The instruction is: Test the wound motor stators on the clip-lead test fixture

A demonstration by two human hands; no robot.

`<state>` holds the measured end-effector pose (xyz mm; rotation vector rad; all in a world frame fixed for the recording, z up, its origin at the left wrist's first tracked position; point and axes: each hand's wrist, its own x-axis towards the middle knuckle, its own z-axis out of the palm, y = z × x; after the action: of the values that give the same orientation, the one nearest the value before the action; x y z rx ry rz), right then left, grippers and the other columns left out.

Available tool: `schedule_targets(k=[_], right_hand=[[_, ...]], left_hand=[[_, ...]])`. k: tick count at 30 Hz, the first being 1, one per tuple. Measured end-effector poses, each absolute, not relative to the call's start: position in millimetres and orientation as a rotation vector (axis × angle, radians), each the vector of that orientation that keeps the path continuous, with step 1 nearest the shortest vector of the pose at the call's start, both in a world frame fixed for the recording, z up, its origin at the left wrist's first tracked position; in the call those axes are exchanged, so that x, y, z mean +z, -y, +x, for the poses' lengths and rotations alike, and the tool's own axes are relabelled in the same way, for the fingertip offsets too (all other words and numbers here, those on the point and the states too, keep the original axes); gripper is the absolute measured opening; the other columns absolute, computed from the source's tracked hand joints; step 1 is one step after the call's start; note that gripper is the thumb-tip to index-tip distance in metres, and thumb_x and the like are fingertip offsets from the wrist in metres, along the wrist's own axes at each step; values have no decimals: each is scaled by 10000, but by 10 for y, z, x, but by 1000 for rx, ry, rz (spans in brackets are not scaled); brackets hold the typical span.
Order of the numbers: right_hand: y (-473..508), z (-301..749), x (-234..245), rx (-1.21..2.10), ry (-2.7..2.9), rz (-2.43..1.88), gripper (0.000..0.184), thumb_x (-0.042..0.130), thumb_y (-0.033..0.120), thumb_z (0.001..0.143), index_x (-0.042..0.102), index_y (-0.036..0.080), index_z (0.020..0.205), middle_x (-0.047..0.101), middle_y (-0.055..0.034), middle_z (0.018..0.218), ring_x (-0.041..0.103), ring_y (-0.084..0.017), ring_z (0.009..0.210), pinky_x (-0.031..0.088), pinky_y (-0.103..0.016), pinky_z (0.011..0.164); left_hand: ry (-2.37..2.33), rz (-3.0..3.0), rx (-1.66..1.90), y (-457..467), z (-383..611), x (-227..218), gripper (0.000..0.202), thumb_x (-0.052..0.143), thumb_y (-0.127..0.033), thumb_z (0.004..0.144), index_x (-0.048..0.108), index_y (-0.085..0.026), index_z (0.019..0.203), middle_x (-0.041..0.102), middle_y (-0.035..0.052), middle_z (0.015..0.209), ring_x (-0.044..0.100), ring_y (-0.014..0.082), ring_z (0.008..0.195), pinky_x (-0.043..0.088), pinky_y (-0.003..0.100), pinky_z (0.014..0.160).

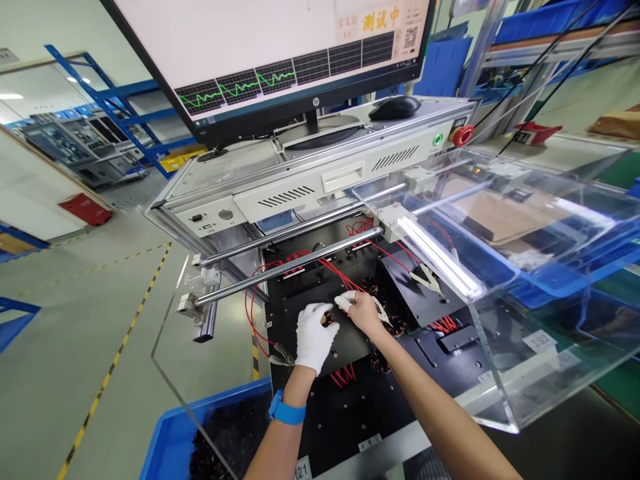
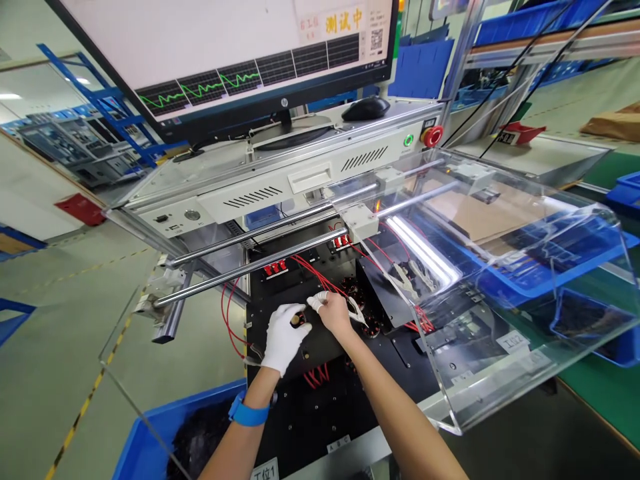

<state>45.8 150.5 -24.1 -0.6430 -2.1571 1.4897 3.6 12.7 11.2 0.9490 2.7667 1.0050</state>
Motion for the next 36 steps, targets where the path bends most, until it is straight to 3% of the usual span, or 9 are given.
schedule_targets(k=[5,11,15,19,22,28,36], right_hand=[[-1540,573,-144,1221,2277,-420,202,554,199,762,687,206,913,661,-56,919,608,-174,826,474,-288,781],[-1481,565,-99,738,2637,-335,221,496,216,837,672,211,971,617,-85,1014,563,-198,950,452,-282,801],[-1430,505,-97,546,2750,-305,210,459,204,849,653,170,922,605,-114,942,541,-214,932,435,-280,768],[-1386,380,-29,550,2806,-180,157,482,146,805,632,142,848,592,-110,872,542,-202,866,415,-267,743],[-1455,280,78,722,2814,70,164,485,155,808,647,150,829,612,-76,853,557,-167,797,403,-241,718],[-1604,179,252,1099,2839,170,101,610,225,717,701,183,721,660,-19,693,564,-128,611,373,-205,578],[-1442,220,348,842,2856,19,144,600,107,640,651,163,518,619,-31,526,502,-113,482,313,-219,503]], left_hand=[[-2761,958,1017,-133,33,114,389,653,-126,620,615,-260,983,568,9,1019,495,195,954,425,344,879],[-2753,956,1000,-120,21,110,404,642,-138,626,612,-260,1011,567,12,1025,491,203,958,425,344,877],[-2771,962,931,-124,17,107,480,645,-154,636,568,-243,1101,566,30,1058,488,213,994,413,334,886],[-2825,717,779,-143,37,128,789,669,-231,644,298,-198,1339,575,85,963,550,230,889,444,324,759],[-2835,636,748,-148,63,141,877,675,-259,651,186,-205,1376,566,86,916,570,218,805,437,294,674],[-2857,634,746,-137,98,131,855,654,-271,665,178,-231,1375,544,103,971,571,255,875,433,319,705],[-2866,613,754,-152,131,131,808,629,-250,684,202,-210,1368,549,117,986,571,268,914,438,333,731]])
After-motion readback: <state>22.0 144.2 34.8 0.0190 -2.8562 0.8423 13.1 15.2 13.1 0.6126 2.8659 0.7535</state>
